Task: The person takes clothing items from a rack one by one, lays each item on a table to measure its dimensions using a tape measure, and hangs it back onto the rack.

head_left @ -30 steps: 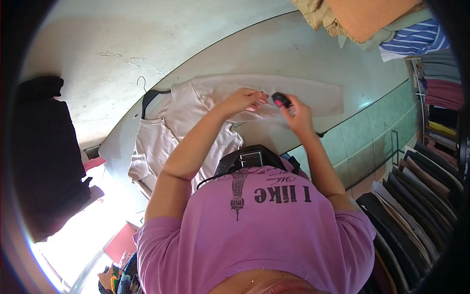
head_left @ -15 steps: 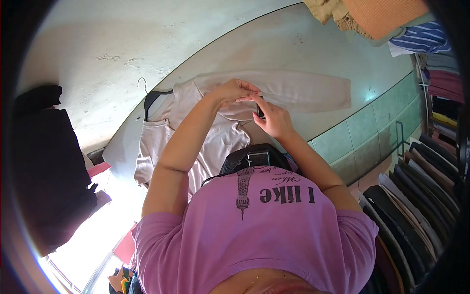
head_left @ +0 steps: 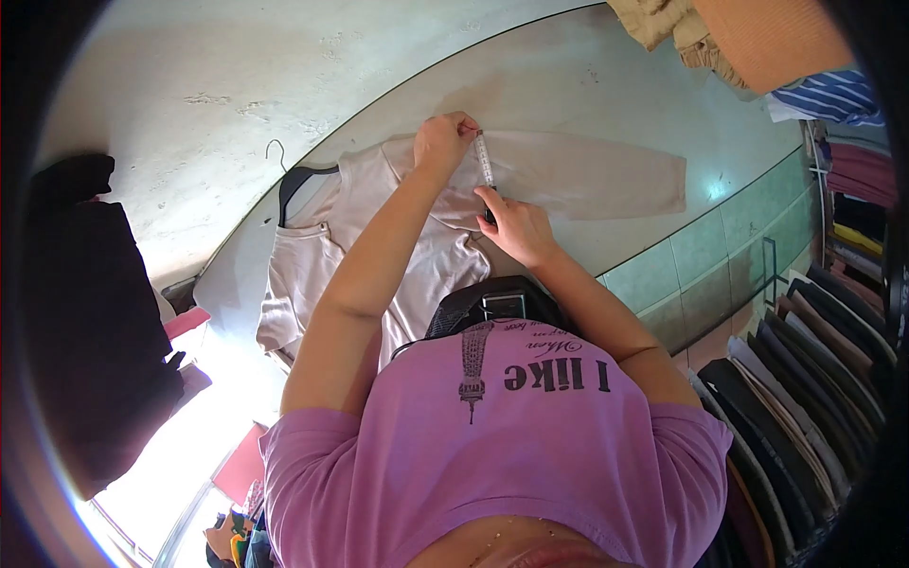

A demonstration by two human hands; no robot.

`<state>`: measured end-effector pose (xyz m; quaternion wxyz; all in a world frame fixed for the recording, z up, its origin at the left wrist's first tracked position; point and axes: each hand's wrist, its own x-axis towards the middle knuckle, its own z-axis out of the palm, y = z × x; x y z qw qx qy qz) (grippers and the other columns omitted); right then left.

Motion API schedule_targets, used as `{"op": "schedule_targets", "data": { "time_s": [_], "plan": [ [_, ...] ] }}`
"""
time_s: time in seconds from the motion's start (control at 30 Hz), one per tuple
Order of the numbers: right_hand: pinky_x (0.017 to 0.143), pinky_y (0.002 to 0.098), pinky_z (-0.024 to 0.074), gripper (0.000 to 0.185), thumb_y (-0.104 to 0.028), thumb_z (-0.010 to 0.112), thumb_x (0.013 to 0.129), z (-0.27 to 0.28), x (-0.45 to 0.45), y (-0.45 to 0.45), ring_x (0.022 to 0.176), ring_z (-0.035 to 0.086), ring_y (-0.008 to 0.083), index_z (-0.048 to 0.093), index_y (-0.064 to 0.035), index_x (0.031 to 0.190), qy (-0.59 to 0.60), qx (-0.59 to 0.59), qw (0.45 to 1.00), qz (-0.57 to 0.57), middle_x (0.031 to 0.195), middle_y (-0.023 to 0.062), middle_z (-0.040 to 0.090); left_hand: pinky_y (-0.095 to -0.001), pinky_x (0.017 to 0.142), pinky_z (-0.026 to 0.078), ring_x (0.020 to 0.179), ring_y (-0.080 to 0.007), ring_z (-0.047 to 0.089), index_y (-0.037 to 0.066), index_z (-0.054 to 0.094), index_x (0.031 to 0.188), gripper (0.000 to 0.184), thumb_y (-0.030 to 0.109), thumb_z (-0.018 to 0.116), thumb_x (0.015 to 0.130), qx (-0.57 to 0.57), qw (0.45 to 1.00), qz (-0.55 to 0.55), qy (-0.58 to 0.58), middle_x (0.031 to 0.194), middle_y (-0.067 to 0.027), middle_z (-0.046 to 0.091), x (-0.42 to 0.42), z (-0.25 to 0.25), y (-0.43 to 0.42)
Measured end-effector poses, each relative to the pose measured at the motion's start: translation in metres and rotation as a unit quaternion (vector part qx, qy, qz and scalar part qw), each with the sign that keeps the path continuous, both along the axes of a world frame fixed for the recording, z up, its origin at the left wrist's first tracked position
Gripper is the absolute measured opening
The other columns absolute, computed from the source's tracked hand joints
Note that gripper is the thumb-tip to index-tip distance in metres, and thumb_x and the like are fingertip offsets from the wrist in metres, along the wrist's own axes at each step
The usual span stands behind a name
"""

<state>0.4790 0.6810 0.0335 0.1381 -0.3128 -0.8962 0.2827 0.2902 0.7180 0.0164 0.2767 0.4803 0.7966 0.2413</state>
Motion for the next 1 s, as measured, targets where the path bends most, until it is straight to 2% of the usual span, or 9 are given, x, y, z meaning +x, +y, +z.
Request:
{"op": "schedule_targets", "data": {
  "time_s": [0.1,0.23,0.3,0.43,0.63,0.7,0.93,1.0],
  "plan": [
    [0.049,0.0349,0.0475,0.042,-0.020,0.066,0.074,0.000,0.007,-0.006,0.055,0.059,0.0250,0.050,-0.0124,0.112,-0.013,0.024,0.999,0.036,0.064,0.0064,0.060,-0.0285,0.067,0.050,0.075,-0.0165,0.065,0.011,0.068,0.084,0.011,0.015,0.066,0.074,0.005,1.000,0.002,0.008,0.080,-0.0038,0.068,0.001,-0.001,-0.002],
    [0.049,0.0342,0.0477,0.046,-0.021,0.067,0.073,-0.011,0.025,-0.017,0.056,0.059,0.0225,0.050,-0.0119,0.115,0.004,0.040,0.997,0.070,0.067,0.0052,0.060,-0.0300,0.069,0.050,0.079,-0.0170,0.065,0.012,0.067,0.083,0.012,0.019,0.067,0.074,-0.006,1.000,0.019,0.021,0.083,-0.0030,0.067,0.003,0.005,-0.003],
    [0.048,0.0360,0.0478,0.048,-0.026,0.067,0.073,-0.015,0.028,-0.020,0.057,0.059,0.0235,0.050,-0.0142,0.117,0.057,0.033,0.996,0.063,0.065,0.0061,0.059,-0.0304,0.070,0.050,0.080,-0.0171,0.065,0.013,0.067,0.084,0.012,0.020,0.068,0.073,-0.018,1.000,0.024,0.008,0.084,-0.0028,0.067,0.001,0.003,-0.001],
    [0.049,0.0346,0.0479,0.048,-0.027,0.066,0.074,-0.022,0.036,-0.024,0.057,0.059,0.0222,0.051,-0.0138,0.118,0.098,0.020,0.992,0.071,0.067,0.0054,0.058,-0.0309,0.069,0.050,0.079,-0.0169,0.064,0.015,0.067,0.084,0.014,0.022,0.068,0.073,-0.032,0.999,0.026,0.012,0.084,-0.0020,0.067,0.002,0.009,-0.001],
    [0.049,0.0312,0.0475,0.049,-0.025,0.065,0.078,-0.021,0.045,-0.021,0.056,0.055,0.0175,0.051,-0.0192,0.124,0.088,0.054,0.982,0.161,0.058,0.0018,0.048,-0.0307,0.069,0.049,0.079,-0.0162,0.064,0.015,0.067,0.083,0.013,0.021,0.069,0.072,-0.043,0.999,0.025,-0.005,0.083,-0.0016,0.067,-0.001,0.006,0.000],
    [0.049,0.0301,0.0468,0.047,-0.028,0.065,0.077,-0.027,0.045,-0.022,0.054,0.054,0.0159,0.053,-0.0209,0.122,0.129,0.043,0.976,0.172,0.055,0.0009,0.043,-0.0304,0.067,0.049,0.078,-0.0152,0.063,0.016,0.067,0.082,0.011,0.021,0.069,0.073,-0.042,0.999,0.025,-0.004,0.081,0.0001,0.067,-0.001,0.005,0.000],
    [0.046,0.0310,0.0459,0.045,-0.031,0.066,0.076,-0.023,0.047,-0.020,0.052,0.053,0.0161,0.057,-0.0203,0.118,0.143,0.046,0.968,0.199,0.055,0.0006,0.044,-0.0298,0.067,0.048,0.078,-0.0138,0.062,0.018,0.068,0.081,0.009,0.022,0.068,0.074,-0.058,0.998,0.032,-0.012,0.080,0.0033,0.066,-0.002,0.006,0.000],
    [0.047,0.0311,0.0469,0.043,-0.030,0.066,0.076,-0.022,0.047,-0.020,0.053,0.055,0.0175,0.057,-0.0176,0.116,0.136,0.033,0.969,0.203,0.060,0.0016,0.052,-0.0298,0.067,0.048,0.078,-0.0138,0.062,0.018,0.068,0.081,0.009,0.022,0.068,0.074,-0.057,0.998,0.031,-0.013,0.080,0.0033,0.066,-0.003,0.004,0.001]
  ]
}}
